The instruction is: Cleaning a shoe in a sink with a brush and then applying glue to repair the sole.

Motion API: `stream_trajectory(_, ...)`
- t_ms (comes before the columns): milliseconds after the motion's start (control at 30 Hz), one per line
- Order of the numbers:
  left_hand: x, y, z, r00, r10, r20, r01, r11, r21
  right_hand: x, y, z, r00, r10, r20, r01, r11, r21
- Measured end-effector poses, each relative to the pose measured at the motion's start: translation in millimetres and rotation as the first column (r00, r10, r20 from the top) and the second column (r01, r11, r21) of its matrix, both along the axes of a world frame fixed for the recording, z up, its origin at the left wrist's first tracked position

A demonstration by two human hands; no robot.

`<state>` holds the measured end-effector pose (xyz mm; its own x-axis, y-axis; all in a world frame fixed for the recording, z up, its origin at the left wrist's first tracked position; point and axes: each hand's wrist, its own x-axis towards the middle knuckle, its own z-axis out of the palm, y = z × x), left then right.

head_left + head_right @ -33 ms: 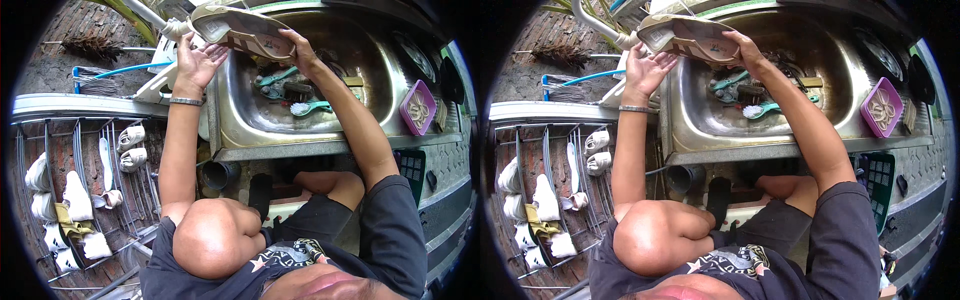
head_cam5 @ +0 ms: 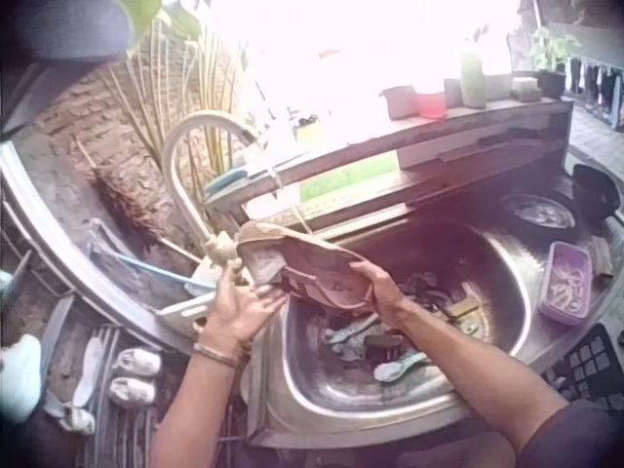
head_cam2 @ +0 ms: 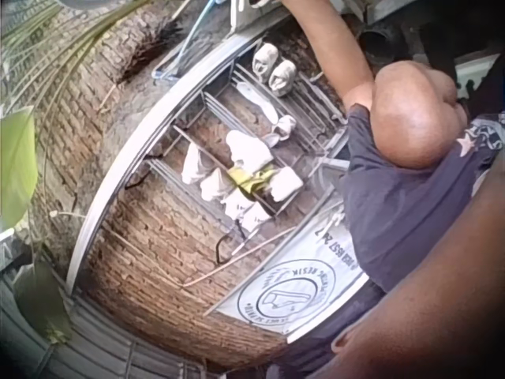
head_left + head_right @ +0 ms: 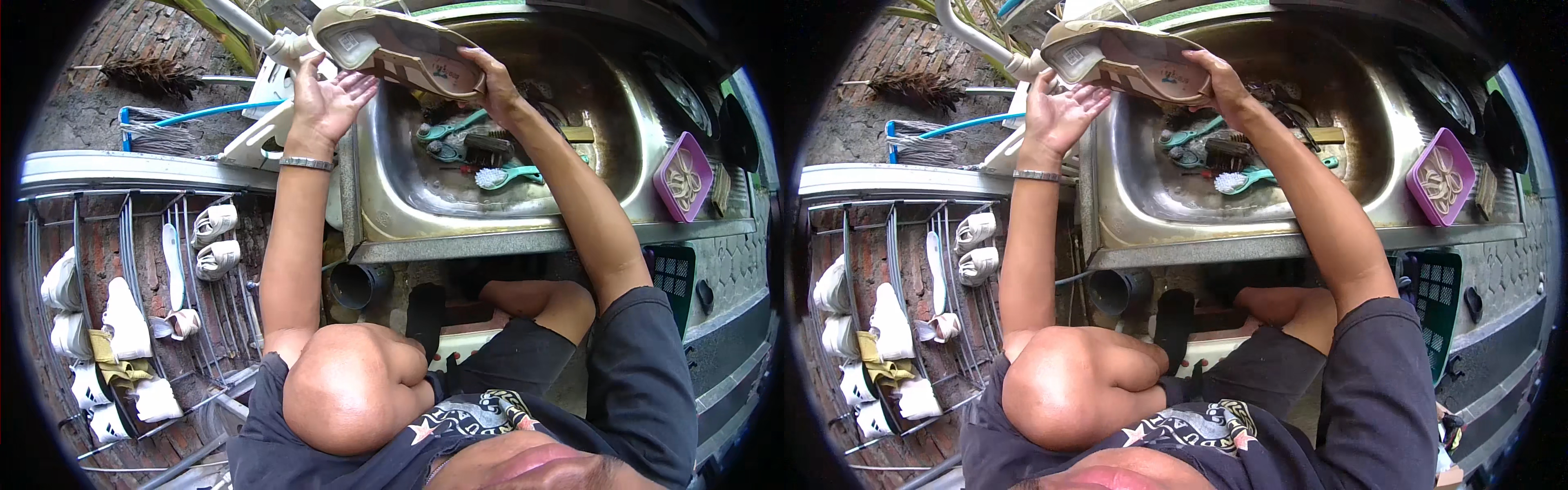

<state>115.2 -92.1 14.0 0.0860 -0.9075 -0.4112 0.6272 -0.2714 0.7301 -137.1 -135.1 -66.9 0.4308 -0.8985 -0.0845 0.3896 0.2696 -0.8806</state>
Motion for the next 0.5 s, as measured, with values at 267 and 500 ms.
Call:
stream_trajectory(267, -5, 6, 34, 0.853, 0.490, -0.181, -0.522, 0.809, -0.270, 3, -2, -3, 0.990, -0.106, 0.090, 0.108, 0.994, -0.009)
stream_trajectory(500, 1, 6, 27, 0.847, 0.489, 0.209, -0.440, 0.865, -0.241, 4, -2, -6, 0.987, -0.119, 0.105, 0.121, 0.993, -0.008)
